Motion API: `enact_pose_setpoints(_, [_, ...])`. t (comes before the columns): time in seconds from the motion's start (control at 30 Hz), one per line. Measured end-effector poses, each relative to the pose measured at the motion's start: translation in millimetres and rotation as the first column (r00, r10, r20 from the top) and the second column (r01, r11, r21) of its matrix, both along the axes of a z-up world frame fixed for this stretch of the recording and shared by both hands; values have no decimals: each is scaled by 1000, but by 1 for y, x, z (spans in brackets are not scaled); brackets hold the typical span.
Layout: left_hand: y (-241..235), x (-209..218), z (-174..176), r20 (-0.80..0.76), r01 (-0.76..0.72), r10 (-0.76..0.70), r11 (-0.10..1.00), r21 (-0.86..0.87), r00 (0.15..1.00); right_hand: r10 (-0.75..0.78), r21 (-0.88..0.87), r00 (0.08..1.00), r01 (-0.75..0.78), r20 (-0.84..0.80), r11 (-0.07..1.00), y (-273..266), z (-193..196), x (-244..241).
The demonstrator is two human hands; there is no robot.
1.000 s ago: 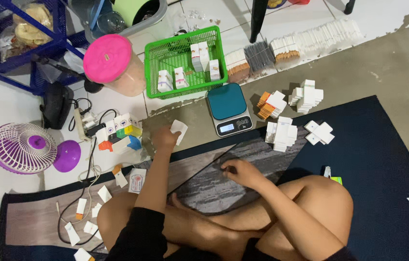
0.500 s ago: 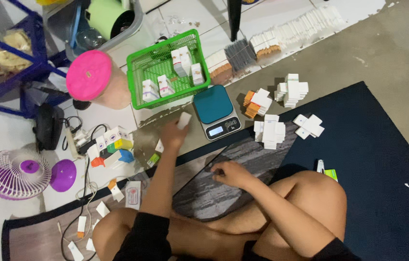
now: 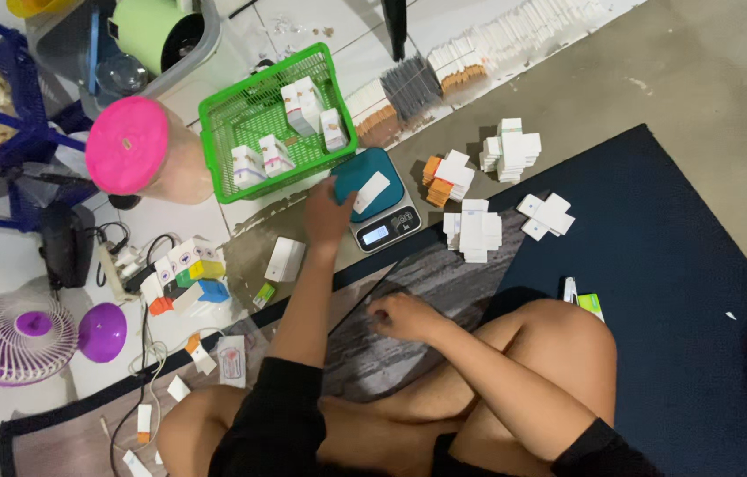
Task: The person sits on a mat and repeatedly picks up small white boxes, places them on a digital scale, and then moves them to a green basket or a pile on the floor. The person handles the boxes one by one, using the scale to measure their weight before sorting them.
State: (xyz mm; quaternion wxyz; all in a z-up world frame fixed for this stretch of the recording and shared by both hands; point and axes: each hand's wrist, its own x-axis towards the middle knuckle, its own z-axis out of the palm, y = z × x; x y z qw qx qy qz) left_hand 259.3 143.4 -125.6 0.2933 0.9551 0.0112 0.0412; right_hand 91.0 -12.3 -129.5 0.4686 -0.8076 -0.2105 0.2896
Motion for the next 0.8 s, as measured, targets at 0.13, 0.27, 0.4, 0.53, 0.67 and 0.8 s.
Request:
enact_pose_setpoints(0.13, [52, -15, 3, -64, -128, 137, 983, 129, 988, 7, 7, 1000, -7, -12, 1000, 2, 8, 0])
enact_pose_setpoints(0.27, [105, -46, -6, -78, -361, 396, 890, 277, 915, -19, 37, 999, 20, -32, 999, 1, 15, -4])
enact_pose_setpoints(0.4, [130, -78, -8, -26, -410, 458, 817, 407, 888, -8, -10, 1000, 8, 24, 1000, 6, -5, -4])
enact_pose_setpoints(0.53, [147, -90, -37, 9, -407, 433, 839, 361, 901, -2, -52, 1000, 3, 29, 999, 6, -4, -4])
enact_pose_setpoints(0.67, [142, -91, -32, 86, -437, 437, 827, 353, 895, -35, -15, 999, 35, -22, 999, 4, -11, -2])
enact_pose_setpoints(0.8, [141, -89, -20, 47, -414, 430, 827, 381, 902, -35, -17, 999, 35, -26, 999, 4, -12, -2])
